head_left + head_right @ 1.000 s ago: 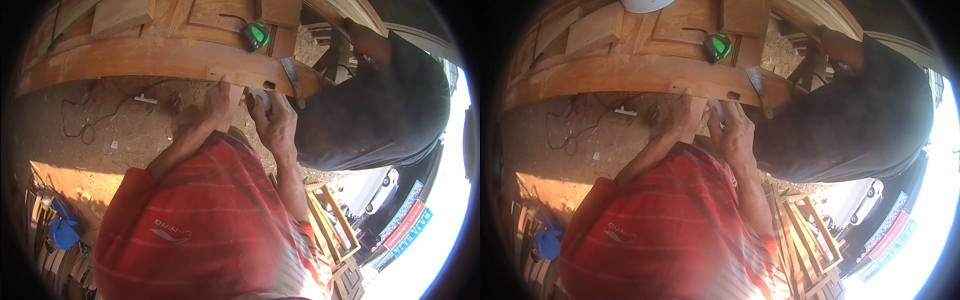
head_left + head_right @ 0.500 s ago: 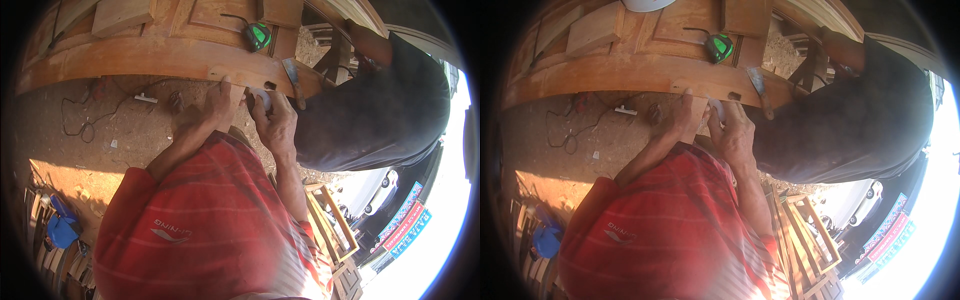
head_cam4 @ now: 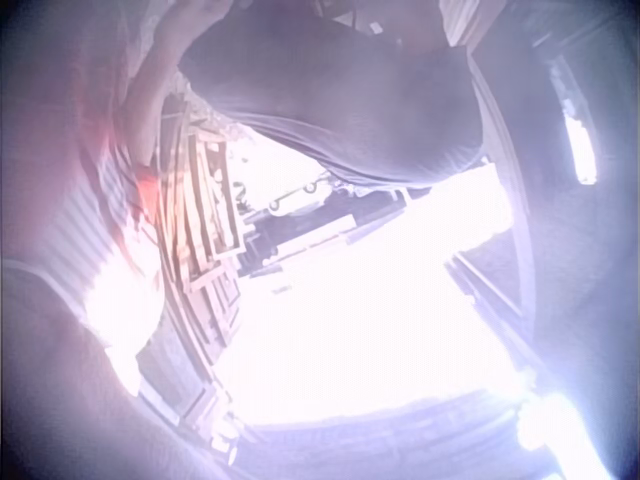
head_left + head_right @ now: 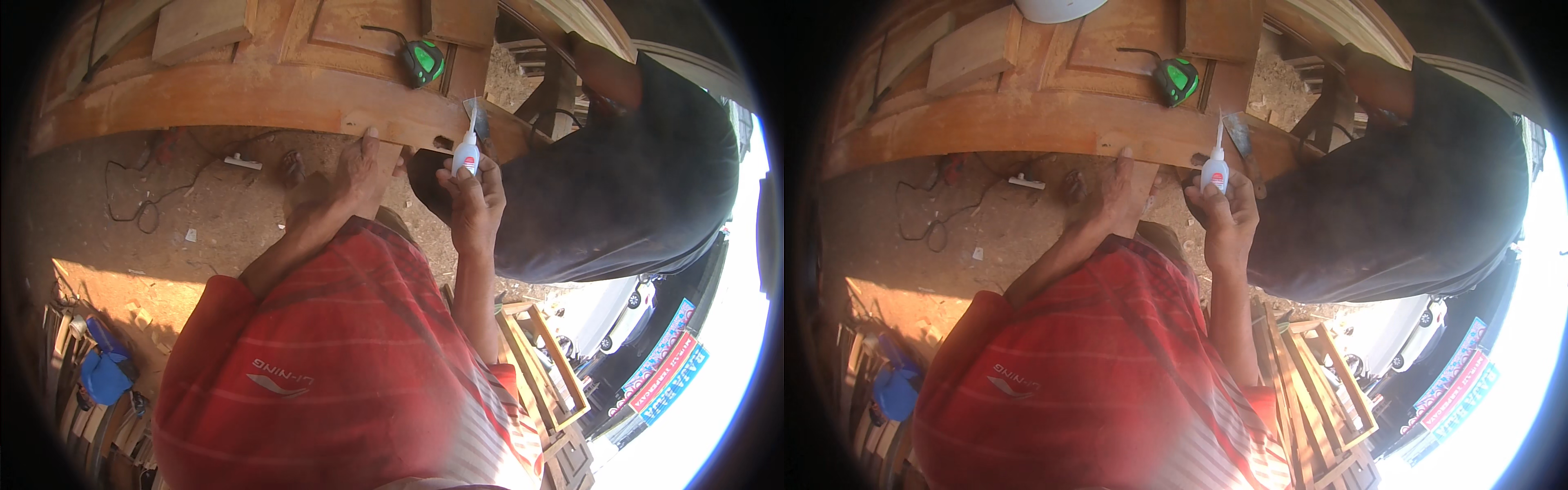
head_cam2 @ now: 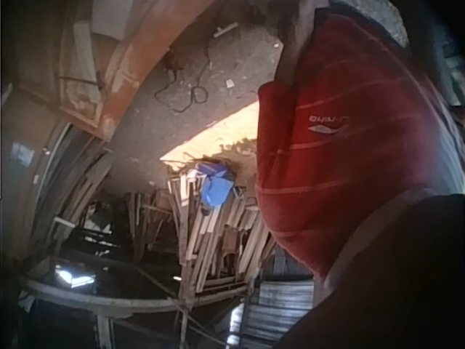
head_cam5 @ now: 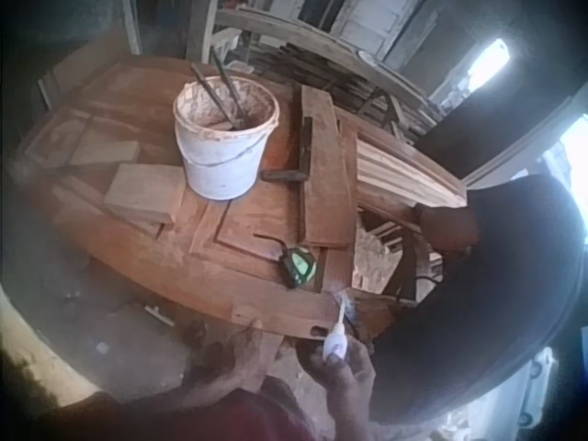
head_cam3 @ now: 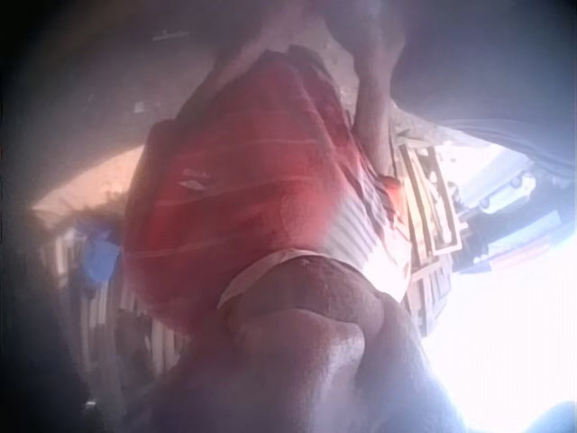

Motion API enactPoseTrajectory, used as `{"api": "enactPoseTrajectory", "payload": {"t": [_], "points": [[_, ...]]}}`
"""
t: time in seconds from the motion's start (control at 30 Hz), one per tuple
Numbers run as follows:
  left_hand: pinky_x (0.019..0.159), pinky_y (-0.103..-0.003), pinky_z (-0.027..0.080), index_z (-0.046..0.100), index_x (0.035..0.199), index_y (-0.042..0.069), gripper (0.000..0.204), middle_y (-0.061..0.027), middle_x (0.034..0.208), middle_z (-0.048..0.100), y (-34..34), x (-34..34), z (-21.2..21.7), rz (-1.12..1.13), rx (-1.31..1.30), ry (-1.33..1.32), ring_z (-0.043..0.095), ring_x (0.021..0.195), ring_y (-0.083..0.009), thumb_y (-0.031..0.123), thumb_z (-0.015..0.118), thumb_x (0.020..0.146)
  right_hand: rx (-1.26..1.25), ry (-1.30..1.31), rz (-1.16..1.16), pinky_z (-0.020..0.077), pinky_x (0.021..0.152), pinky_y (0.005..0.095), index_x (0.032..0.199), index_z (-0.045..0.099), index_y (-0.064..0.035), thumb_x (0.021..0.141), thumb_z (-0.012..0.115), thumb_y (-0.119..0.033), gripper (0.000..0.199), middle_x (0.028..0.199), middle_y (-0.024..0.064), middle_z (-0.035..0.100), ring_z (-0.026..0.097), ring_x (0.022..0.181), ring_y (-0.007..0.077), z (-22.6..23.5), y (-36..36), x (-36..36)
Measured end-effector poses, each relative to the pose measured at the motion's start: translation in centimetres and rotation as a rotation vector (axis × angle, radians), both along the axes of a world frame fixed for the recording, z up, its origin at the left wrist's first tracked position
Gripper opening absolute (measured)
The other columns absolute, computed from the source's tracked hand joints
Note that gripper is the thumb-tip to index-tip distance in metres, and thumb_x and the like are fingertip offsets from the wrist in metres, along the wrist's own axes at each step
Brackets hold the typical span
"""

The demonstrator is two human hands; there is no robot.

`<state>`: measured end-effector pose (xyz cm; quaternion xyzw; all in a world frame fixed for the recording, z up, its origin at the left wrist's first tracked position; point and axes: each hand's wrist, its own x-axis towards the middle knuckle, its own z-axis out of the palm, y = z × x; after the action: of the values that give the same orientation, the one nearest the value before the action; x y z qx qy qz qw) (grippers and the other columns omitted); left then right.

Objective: The person fits a wooden block against a door frame, scrapes the surface around a mortise using a putty knife, and applies adhesive into the recess from a glue bottle.

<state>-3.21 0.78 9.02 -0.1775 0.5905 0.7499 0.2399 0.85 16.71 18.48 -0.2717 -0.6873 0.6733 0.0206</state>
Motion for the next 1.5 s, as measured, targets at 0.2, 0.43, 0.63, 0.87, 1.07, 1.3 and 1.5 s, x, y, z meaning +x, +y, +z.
{"api": "enactPoseTrajectory", "payload": {"t": [0.2,0.43,0.63,0.87,1.07,1.3,1.5], "points": [[0.07,-0.035,0.062,0.065,0.126,-0.002,0.072,-0.0137,0.089,0.074,0.2,0.0,-0.6,-0.023,0.052,-0.107,0.073,0.08,-0.023,0.058,0.027,0.111,-0.222,0.072,0.033,0.0553,0.099,0.0333,0.129,0.058,0.0025,0.101,0.065,-0.01,0.032,0.112,0.012,0.071,0.07,0.108,0.018,-0.5,-0.1,-0.1],[0.076,-0.036,0.062,0.065,0.126,-0.002,0.075,-0.0128,0.092,0.074,0.8,0.4,-2.4,0.005,0.094,-0.079,0.073,0.083,-0.0234,0.06,0.027,0.111,-0.056,0.019,0.086,0.051,0.085,0.027,0.117,0.068,-0.0015,0.099,0.072,-0.013,0.022,0.104,0.0034,0.072,0.064,0.093,0.0093,-2.0,0.3,-0.7],[0.08,-0.035,0.061,0.067,0.127,-0.002,0.074,-0.013,0.101,0.076,0.4,0.5,-2.3,-0.024,0.138,-0.015,0.073,0.087,-0.0234,0.059,0.027,0.111,0.137,0.103,0.125,0.0496,0.079,0.0277,0.112,0.07,-0.0001,0.097,0.076,-0.018,0.024,0.101,0.0026,0.072,0.062,0.089,0.0092,-3.5,-0.5,-2.6],[0.076,-0.036,0.06,0.068,0.125,-0.002,0.069,-0.0134,0.098,0.076,0.1,0.2,-0.9,-0.056,0.088,-0.051,0.073,0.085,-0.022,0.054,0.031,0.111,0.56,-0.044,0.208,0.0499,0.076,0.0324,0.106,0.073,0.001,0.092,0.079,-0.018,0.025,0.092,0.0115,0.067,0.063,0.082,0.0175,-4.8,0.1,-4.0],[0.074,-0.035,0.061,0.067,0.125,-0.004,0.07,-0.0171,0.097,0.076,0.4,0.8,-3.7,0.003,0.136,-0.031,0.075,0.082,-0.0236,0.055,0.033,0.112,0.663,0.06,0.244,0.0523,0.076,0.0392,0.109,0.074,-0.0013,0.09,0.078,-0.016,0.024,0.094,0.0146,0.067,0.067,0.082,0.0253,-6.4,-0.1,-4.2],[0.076,-0.034,0.061,0.064,0.129,-0.004,0.077,-0.0171,0.099,0.076,0.1,0.5,-4.1,-0.047,0.121,-0.041,0.075,0.083,-0.0234,0.061,0.027,0.111,0.692,0.016,0.267,0.0536,0.079,0.0336,0.114,0.075,0.0005,0.091,0.079,-0.025,0.034,0.096,0.0118,0.07,0.068,0.083,0.019,-6.2,0.2,-4.4],[0.078,-0.035,0.06,0.064,0.129,-0.003,0.085,-0.017,0.099,0.076,-0.3,0.6,-4.9,-0.075,0.06,-0.008,0.074,0.082,-0.0232,0.067,0.02,0.109,0.727,-0.006,0.276,0.0521,0.075,0.035,0.106,0.075,0.0028,0.092,0.079,-0.025,0.032,0.092,0.0124,0.068,0.066,0.079,0.0207,-6.5,0.4,-4.4]]}}
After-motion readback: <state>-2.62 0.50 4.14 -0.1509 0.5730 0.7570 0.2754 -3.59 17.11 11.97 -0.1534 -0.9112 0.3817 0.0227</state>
